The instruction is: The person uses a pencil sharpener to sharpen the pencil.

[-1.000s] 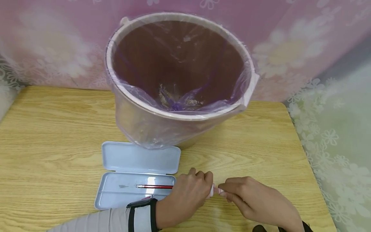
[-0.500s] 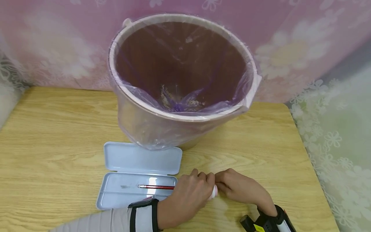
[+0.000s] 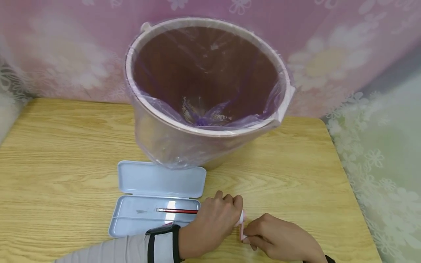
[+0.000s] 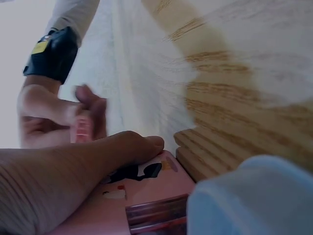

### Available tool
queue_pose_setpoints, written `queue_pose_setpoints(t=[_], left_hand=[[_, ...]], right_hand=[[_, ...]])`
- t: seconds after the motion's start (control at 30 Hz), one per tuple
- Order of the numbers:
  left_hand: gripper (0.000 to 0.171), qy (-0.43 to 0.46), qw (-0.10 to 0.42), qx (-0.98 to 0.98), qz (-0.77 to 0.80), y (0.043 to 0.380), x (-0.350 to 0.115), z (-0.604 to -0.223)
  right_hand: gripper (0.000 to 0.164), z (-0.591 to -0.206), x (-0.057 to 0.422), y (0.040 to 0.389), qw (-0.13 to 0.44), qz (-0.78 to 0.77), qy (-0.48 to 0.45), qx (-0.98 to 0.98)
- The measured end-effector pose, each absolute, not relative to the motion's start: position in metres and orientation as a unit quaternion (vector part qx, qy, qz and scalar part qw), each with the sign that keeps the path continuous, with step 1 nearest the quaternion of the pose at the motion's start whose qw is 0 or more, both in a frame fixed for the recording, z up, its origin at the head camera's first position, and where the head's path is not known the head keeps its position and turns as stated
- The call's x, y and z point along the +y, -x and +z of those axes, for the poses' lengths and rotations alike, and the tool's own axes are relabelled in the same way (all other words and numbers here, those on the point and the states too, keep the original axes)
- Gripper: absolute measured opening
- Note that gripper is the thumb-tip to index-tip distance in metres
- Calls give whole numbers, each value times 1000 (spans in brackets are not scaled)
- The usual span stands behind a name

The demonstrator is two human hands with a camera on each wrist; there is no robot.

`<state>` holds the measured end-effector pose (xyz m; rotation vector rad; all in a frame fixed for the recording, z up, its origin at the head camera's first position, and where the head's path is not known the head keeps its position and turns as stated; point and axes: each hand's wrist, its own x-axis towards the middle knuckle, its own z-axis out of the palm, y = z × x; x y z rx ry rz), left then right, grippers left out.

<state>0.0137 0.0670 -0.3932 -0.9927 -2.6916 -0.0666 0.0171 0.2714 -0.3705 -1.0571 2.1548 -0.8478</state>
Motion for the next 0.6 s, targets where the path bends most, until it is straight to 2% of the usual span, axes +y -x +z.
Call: queue_pose_setpoints(t=[0.1, 0.23, 0.47, 0.6], left_hand=[[33, 346, 131, -929, -24, -13, 67, -393], [33, 345, 139, -928, -26, -13, 67, -394], [34, 342, 147, -928, -31, -13, 68, -396], [34, 338, 151, -929, -29, -13, 68, -395]], right_hand=[[33, -354, 271, -21, 295, -286, 385, 827], [29, -338, 272, -18, 271, -268, 402, 832], [27, -335, 276, -9, 251, -296, 449, 804], [25, -334, 276, -5, 218, -301, 469, 801]])
